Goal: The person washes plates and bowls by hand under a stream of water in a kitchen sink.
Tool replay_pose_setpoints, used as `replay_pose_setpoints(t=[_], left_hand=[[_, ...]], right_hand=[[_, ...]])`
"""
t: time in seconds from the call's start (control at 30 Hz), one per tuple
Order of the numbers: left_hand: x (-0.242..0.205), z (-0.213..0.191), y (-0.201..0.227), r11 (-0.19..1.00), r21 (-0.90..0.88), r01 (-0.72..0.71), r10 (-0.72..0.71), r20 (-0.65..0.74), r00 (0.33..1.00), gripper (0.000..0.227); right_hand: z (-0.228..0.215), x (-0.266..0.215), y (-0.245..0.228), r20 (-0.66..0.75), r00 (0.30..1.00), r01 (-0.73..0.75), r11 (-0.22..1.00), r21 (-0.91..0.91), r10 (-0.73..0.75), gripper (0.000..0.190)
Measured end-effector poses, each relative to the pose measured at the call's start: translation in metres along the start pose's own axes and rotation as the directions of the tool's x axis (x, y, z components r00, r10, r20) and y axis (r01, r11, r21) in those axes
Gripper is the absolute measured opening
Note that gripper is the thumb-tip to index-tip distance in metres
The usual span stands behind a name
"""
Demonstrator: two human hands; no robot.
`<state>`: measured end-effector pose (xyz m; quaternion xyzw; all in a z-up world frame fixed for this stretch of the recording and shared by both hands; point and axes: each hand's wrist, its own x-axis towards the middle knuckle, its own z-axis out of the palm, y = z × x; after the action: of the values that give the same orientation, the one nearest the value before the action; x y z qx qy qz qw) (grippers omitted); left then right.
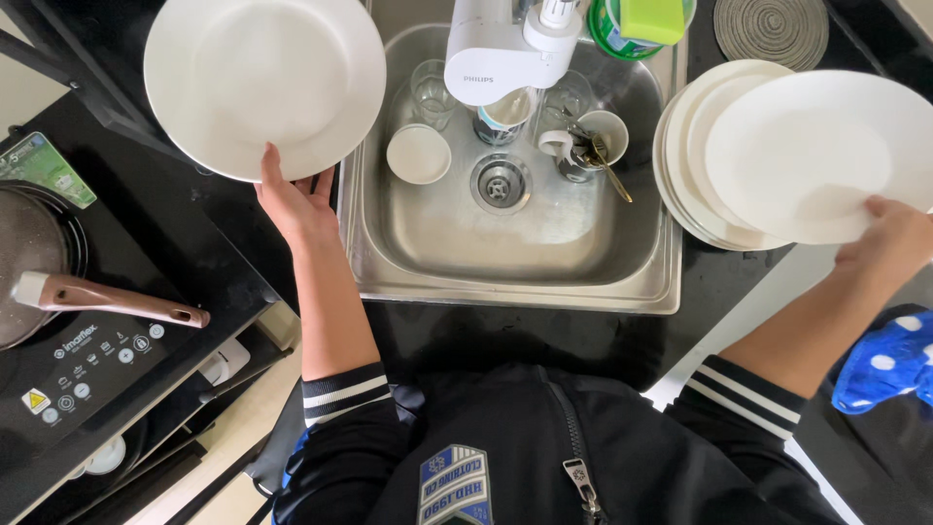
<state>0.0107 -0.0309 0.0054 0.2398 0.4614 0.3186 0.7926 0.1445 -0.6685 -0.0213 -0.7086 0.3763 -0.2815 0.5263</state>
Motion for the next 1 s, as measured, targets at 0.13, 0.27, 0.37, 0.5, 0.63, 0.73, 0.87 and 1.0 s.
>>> replay_pose_setpoints(t=[0.13, 0.27, 0.37, 0.5, 0.63, 0.73, 0.87, 1.0], left_hand=[[-0.014, 0.000, -0.007, 0.998, -0.058, -0.003, 0.003, -0.002, 1.000, 0.081], [-0.027, 0.002, -0.030, 0.972, -0.228, 0.059, -0.081, -0.088, 0.993, 0.084], [-0.033, 0.000, -0.066, 0.984, -0.174, 0.042, -0.056, -0.077, 0.995, 0.071], [-0.036, -0.016, -0.154, 0.992, 0.127, -0.029, -0.015, 0.335, 0.942, 0.051], [-0.081, -0.007, -0.148, 0.919, 0.289, 0.268, -0.379, 0.463, 0.801, 0.068], [-0.067, -0.012, -0.141, 0.940, 0.162, 0.300, -0.338, 0.321, 0.885, 0.057], [-0.036, -0.032, -0.148, 0.943, 0.245, 0.225, -0.274, 0.190, 0.943, 0.063], [-0.052, -0.026, -0.142, 0.946, 0.300, 0.123, -0.181, 0.176, 0.968, 0.068]], right_hand=[[-0.011, -0.019, -0.012, 0.182, 0.982, -0.077, 0.988, 0.131, 0.052, 0.059], [0.009, -0.075, -0.029, 0.452, 0.889, 0.036, 0.994, 0.105, -0.080, 0.057], [0.038, -0.133, -0.047, 0.567, 0.823, 0.028, 0.999, 0.020, -0.035, 0.060], [0.094, -0.186, -0.013, 0.701, 0.683, 0.103, 0.978, 0.183, -0.204, 0.058], [0.141, -0.240, 0.018, 0.732, 0.652, 0.041, 0.973, 0.229, -0.200, 0.053], [0.156, -0.269, 0.033, 0.768, 0.588, 0.180, 0.967, 0.182, -0.254, 0.044], [0.152, -0.305, 0.022, 0.837, 0.385, 0.567, 0.815, 0.117, -0.388, 0.065], [0.160, -0.330, 0.033, 0.911, 0.108, 0.981, 0.190, -0.033, -0.399, 0.075]])
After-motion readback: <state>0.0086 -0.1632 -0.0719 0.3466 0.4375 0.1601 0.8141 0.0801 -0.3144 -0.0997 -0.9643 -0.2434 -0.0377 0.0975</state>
